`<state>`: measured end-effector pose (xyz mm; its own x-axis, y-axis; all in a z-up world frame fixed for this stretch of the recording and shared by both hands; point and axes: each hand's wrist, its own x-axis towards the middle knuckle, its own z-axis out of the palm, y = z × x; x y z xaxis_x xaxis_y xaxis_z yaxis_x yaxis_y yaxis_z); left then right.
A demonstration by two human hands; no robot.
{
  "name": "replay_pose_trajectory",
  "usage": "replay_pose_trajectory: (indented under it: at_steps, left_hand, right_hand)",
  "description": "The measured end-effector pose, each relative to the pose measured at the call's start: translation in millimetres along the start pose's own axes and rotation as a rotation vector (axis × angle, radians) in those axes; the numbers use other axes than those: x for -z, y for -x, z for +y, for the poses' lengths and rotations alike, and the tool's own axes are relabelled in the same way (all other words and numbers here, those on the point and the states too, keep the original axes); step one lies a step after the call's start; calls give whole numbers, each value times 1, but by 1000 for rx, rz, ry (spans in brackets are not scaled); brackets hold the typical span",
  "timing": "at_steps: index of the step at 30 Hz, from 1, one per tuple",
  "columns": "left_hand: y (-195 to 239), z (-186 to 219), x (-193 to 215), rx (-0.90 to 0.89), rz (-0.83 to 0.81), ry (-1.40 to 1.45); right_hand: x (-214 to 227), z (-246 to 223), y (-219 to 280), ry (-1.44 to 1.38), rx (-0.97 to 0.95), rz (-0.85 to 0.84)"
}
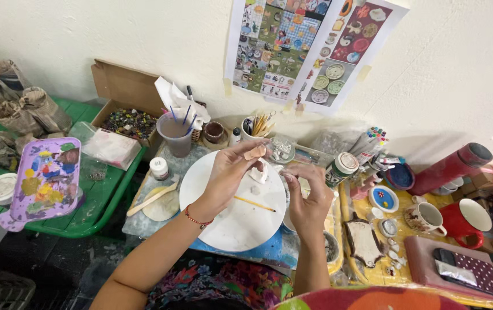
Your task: The person paints the edges of a shaped clay piece with a brush and then picks up and positions small clay fragments on a surface by hand.
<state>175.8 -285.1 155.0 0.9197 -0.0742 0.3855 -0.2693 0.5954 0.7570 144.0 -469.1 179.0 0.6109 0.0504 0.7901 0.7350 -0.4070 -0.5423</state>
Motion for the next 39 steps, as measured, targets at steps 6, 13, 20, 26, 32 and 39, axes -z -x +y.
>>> replay_pose_trajectory:
  at_steps: [6, 13, 20, 26, 32, 39]
  left_hand:
    - [-12, 6, 2, 3, -3, 48]
    - [-40, 29, -16, 87, -73, 547]
    - [-48, 49, -15, 100, -127, 696]
    - [-53, 56, 7, 153, -64, 782]
    - [-57, 61, 20, 192, -106, 726]
    - [-66, 59, 30, 236, -137, 724]
  right_hand:
    - [-5, -4, -17, -203, -116, -31]
    - [-27, -29, -60, -113, 81, -43]
    - [-61, -17, -71, -119, -1, -305]
    - [-76, -11, -80, -152, -3, -386]
    - [-83, -9, -86, -118, -31, -336]
    - [-86, 2, -88, -121, 30, -289]
